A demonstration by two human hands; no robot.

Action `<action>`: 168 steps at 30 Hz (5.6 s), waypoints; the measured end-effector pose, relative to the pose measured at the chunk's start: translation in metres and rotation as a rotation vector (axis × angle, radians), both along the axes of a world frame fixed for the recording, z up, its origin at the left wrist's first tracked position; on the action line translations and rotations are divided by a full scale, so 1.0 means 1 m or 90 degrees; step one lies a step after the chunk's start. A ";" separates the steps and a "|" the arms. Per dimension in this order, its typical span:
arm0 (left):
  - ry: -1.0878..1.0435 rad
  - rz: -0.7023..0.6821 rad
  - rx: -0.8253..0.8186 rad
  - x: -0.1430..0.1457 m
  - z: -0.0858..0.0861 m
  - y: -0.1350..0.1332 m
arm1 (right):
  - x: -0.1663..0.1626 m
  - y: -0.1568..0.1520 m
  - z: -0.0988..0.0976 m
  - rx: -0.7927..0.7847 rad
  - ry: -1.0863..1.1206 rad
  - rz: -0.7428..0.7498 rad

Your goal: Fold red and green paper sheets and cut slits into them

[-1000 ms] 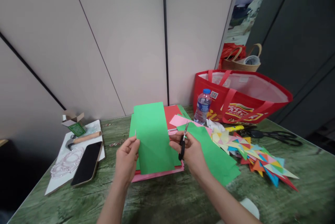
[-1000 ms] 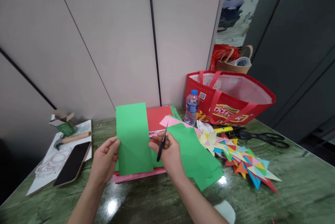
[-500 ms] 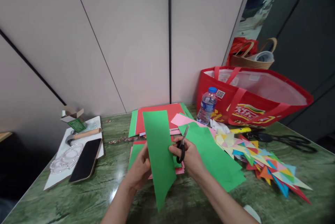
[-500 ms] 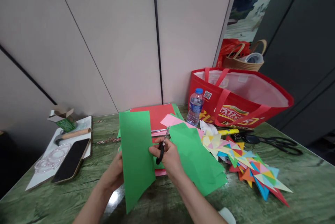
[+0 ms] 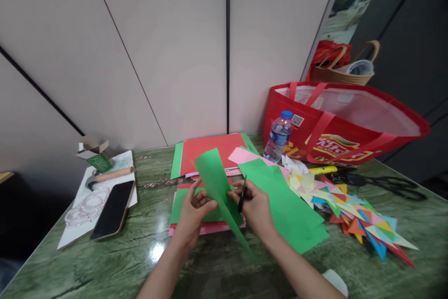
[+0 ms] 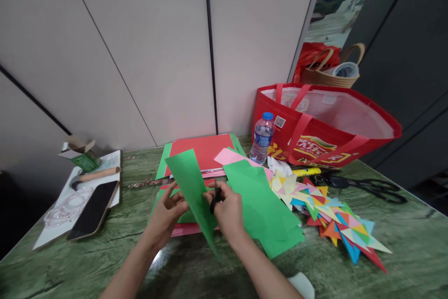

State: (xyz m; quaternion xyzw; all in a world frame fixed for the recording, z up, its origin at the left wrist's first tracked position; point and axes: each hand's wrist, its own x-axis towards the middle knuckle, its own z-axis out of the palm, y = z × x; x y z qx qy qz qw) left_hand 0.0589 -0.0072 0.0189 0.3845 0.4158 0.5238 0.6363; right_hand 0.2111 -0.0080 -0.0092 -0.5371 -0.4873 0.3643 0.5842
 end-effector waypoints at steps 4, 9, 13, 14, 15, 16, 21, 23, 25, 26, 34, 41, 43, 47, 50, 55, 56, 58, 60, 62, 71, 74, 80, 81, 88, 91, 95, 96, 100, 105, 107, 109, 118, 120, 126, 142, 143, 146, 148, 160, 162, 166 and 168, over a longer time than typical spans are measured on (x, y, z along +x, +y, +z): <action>0.020 0.025 -0.055 -0.018 0.009 0.007 | 0.019 0.010 0.004 0.010 0.064 -0.078; 0.122 0.068 0.019 -0.042 0.014 0.017 | 0.053 0.020 0.009 -0.011 0.089 -0.110; 0.260 0.101 0.042 -0.053 0.008 0.022 | 0.066 0.021 0.012 -0.002 0.073 -0.084; 0.251 0.100 0.038 -0.054 0.008 0.022 | 0.066 0.021 0.013 -0.005 0.078 -0.083; 0.230 0.093 0.034 -0.056 0.008 0.022 | 0.066 0.021 0.012 -0.009 0.086 -0.086; 0.206 0.080 0.031 -0.057 0.010 0.021 | 0.065 0.021 0.012 -0.015 0.098 -0.091; 0.106 -0.095 -0.032 -0.052 0.014 0.015 | 0.064 0.022 0.007 -0.034 0.166 -0.106; 0.079 -0.135 -0.077 -0.047 0.012 0.013 | 0.064 0.023 0.006 -0.028 0.179 -0.109; 0.053 -0.127 -0.103 -0.041 0.010 0.013 | 0.064 0.022 0.005 -0.025 0.172 -0.105; 0.043 -0.113 -0.110 -0.040 0.009 0.013 | 0.064 0.022 0.005 -0.029 0.160 -0.098; 0.073 -0.001 -0.100 -0.042 0.014 0.016 | 0.058 0.021 -0.005 -0.081 0.110 -0.008; 0.075 0.007 -0.118 -0.043 0.016 0.015 | 0.064 0.018 0.006 -0.055 0.115 -0.018; 0.070 0.054 -0.105 -0.046 0.020 0.015 | 0.063 0.016 0.007 -0.057 0.132 -0.005; 0.055 0.176 -0.066 -0.054 0.033 0.015 | 0.047 0.007 0.007 -0.089 0.131 0.094; 0.032 0.233 -0.034 -0.057 0.039 0.015 | 0.021 -0.006 0.007 -0.138 0.161 0.234; 0.017 0.254 -0.020 -0.055 0.038 0.015 | -0.015 -0.029 0.010 -0.214 0.204 0.438; 0.020 0.254 -0.022 -0.054 0.037 0.015 | -0.017 -0.032 0.010 -0.219 0.195 0.446; 0.027 0.249 -0.025 -0.051 0.035 0.014 | -0.020 -0.035 0.010 -0.235 0.186 0.443; 0.030 0.238 -0.022 -0.047 0.032 0.013 | -0.019 -0.035 0.010 -0.253 0.194 0.436; 0.029 0.232 -0.024 -0.043 0.030 0.011 | -0.019 -0.035 0.010 -0.260 0.203 0.438; 0.054 0.189 -0.041 -0.031 0.020 0.007 | -0.014 -0.034 0.010 -0.264 0.225 0.445; 0.057 0.189 -0.041 -0.032 0.020 0.007 | -0.012 -0.034 0.011 -0.259 0.215 0.447; 0.069 0.194 -0.043 -0.032 0.025 0.006 | -0.011 -0.033 0.012 -0.261 0.196 0.446; 0.071 0.196 -0.042 -0.031 0.025 0.006 | -0.011 -0.033 0.012 -0.260 0.193 0.447; 0.071 0.208 -0.050 -0.032 0.026 0.006 | -0.011 -0.035 0.016 -0.257 0.192 0.449; 0.070 0.201 -0.040 -0.034 0.025 0.005 | -0.012 -0.035 0.014 -0.263 0.211 0.449; 0.080 0.186 -0.028 -0.034 0.024 0.005 | -0.013 -0.034 0.010 -0.273 0.219 0.451; 0.080 0.185 -0.027 -0.034 0.024 0.004 | -0.012 -0.034 0.010 -0.272 0.211 0.450; 0.071 0.191 -0.016 -0.033 0.023 0.005 | -0.012 -0.034 0.013 -0.269 0.196 0.449; 0.083 0.184 -0.014 -0.034 0.024 0.003 | -0.013 -0.035 0.015 -0.266 0.197 0.443; 0.090 0.182 -0.021 -0.035 0.025 0.002 | -0.013 -0.035 0.014 -0.264 0.204 0.445; 0.093 0.188 -0.028 -0.034 0.026 0.002 | -0.013 -0.035 0.013 -0.262 0.207 0.448; 0.091 0.185 -0.031 -0.034 0.027 0.002 | -0.012 -0.036 0.017 -0.251 0.196 0.458; 0.087 0.187 -0.032 -0.034 0.026 0.002 | -0.013 -0.035 0.017 -0.255 0.201 0.458; 0.088 0.191 -0.039 -0.034 0.028 0.002 | -0.012 -0.035 0.015 -0.251 0.185 0.453; 0.092 0.175 -0.026 -0.036 0.027 0.001 | -0.013 -0.036 0.015 -0.239 0.177 0.452; 0.091 0.174 -0.023 -0.036 0.027 0.001 | -0.013 -0.036 0.016 -0.240 0.179 0.453; 0.091 0.172 -0.023 -0.036 0.028 0.001 | -0.013 -0.036 0.015 -0.241 0.190 0.448; 0.092 0.172 -0.028 -0.036 0.028 0.001 | -0.013 -0.036 0.012 -0.241 0.198 0.450; 0.089 0.164 -0.033 -0.036 0.028 0.000 | -0.015 -0.037 0.014 -0.261 0.184 0.419; 0.089 0.166 -0.029 -0.036 0.028 0.000 | -0.015 -0.037 0.015 -0.264 0.175 0.414; 0.091 0.163 -0.031 -0.036 0.030 0.000 | -0.016 -0.037 0.017 -0.257 0.171 0.412; 0.089 0.162 -0.029 -0.036 0.030 0.000 | -0.016 -0.037 0.016 -0.249 0.170 0.410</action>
